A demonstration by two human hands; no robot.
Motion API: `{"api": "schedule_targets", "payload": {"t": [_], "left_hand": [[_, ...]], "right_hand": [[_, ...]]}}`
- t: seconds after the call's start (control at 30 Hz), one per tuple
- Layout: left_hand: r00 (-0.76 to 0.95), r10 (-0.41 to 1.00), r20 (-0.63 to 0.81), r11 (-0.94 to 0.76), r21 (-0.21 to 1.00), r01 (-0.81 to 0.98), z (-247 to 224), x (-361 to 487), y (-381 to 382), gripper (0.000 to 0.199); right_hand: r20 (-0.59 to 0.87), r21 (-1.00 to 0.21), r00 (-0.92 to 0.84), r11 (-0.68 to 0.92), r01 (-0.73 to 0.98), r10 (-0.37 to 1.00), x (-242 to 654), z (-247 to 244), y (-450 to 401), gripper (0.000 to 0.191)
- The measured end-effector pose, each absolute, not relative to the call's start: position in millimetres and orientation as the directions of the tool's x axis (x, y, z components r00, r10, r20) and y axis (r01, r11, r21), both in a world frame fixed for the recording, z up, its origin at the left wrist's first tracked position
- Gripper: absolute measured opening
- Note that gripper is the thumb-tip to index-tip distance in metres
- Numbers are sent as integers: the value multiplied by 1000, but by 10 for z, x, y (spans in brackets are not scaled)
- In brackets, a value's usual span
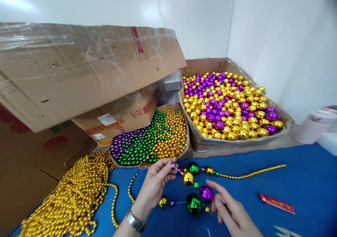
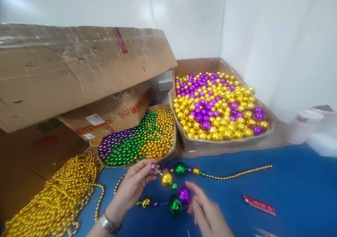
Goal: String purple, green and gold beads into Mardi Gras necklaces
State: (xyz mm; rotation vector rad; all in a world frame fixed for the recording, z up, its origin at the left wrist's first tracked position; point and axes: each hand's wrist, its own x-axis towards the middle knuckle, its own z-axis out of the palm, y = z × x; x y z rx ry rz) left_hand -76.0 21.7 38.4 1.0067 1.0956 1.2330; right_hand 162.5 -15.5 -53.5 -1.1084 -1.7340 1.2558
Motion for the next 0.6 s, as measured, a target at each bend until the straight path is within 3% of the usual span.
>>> {"api": "schedule_targets", "payload": {"t": [0.13, 0.3, 0.4, 0.6], "left_hand": [[-8, 1000, -6, 6, 1000, 4, 368, -661, 191, 23], [157, 986, 56, -86, 978, 192, 205, -348, 105, 16], [228, 964, 135, -192, 949, 248, 153, -181, 59, 13], [267, 914, 306, -378, 881, 286, 566, -46, 95, 9]], "right_hand": [[47, -945, -340, 153, 290, 939, 1660, -587, -122, 45], [-15, -907, -250, 92, 412, 968, 1738, -816, -130, 45], [-40, -867, -280, 106, 488, 959, 1839, -962, -146, 45], [212, -755, -278, 337, 563, 937, 2047, -596, -115, 43]]}}
